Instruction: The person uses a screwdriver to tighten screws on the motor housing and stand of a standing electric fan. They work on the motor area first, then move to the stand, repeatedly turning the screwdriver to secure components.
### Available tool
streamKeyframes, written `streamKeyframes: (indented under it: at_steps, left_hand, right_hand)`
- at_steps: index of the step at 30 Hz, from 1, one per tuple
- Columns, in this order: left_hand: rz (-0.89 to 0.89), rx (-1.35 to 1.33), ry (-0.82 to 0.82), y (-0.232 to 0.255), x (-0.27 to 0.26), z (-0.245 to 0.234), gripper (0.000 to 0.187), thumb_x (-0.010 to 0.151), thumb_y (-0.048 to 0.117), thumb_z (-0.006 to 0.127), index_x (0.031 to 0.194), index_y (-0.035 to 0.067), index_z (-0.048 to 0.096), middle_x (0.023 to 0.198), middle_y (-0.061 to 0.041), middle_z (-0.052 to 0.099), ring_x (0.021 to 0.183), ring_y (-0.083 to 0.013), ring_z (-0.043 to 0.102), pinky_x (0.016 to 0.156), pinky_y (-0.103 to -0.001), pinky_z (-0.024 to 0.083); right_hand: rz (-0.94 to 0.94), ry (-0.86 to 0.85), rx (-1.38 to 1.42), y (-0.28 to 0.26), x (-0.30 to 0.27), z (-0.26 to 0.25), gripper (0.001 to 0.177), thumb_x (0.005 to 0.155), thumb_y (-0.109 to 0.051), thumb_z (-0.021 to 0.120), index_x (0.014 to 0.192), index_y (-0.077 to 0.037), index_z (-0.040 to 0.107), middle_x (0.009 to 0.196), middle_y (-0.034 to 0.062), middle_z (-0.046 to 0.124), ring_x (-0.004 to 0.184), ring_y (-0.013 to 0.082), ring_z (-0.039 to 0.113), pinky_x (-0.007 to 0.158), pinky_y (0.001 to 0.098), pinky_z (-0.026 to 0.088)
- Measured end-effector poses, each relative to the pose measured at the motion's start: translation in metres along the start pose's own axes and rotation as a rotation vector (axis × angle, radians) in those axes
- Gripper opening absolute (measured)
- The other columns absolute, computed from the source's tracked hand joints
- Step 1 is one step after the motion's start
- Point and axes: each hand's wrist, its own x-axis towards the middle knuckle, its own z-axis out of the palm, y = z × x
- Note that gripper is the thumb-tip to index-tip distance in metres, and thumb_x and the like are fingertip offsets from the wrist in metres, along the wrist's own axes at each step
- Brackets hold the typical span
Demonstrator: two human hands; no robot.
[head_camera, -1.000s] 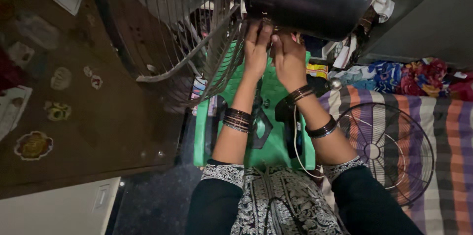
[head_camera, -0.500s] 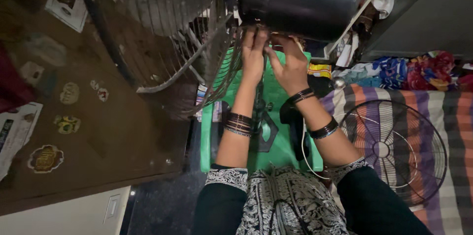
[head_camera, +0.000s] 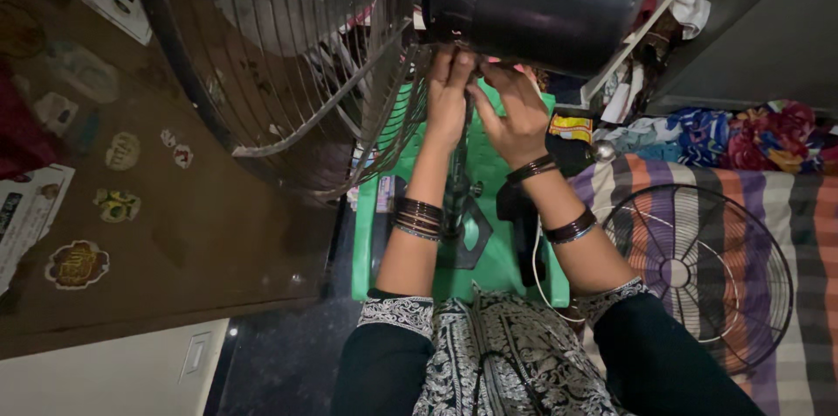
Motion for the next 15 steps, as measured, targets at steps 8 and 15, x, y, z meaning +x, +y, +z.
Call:
streamKeyframes:
  at_steps: [8, 15]
  left_hand:
    - [0.094, 0.075, -0.060, -0.006, 0.001, -0.006, 0.031, 0.112, 0.032, 0.064, 0.118, 0.001, 0.064, 0.109, -0.004, 0.065, 0.104, -0.0141, 0.058, 0.096, -0.032, 0.048]
    - [0.099, 0.128, 0.000, -0.011, 0.000, -0.005, 0.035, 0.104, 0.035, 0.061, 0.124, 0.006, 0.063, 0.116, 0.001, 0.066, 0.107, -0.0094, 0.059, 0.098, -0.028, 0.047]
  right_hand:
    - [0.016, 0.006, 0.059, 0.005, -0.003, 0.005, 0.022, 0.085, 0.010, 0.072, 0.104, -0.002, 0.072, 0.111, 0.0123, 0.071, 0.104, 0.0320, 0.070, 0.098, 0.0447, 0.055]
    - [-0.242, -0.079, 0.013, 0.024, 0.003, -0.002, 0.026, 0.082, 0.010, 0.073, 0.107, 0.001, 0.072, 0.111, 0.0145, 0.071, 0.102, 0.0350, 0.071, 0.091, 0.0461, 0.057]
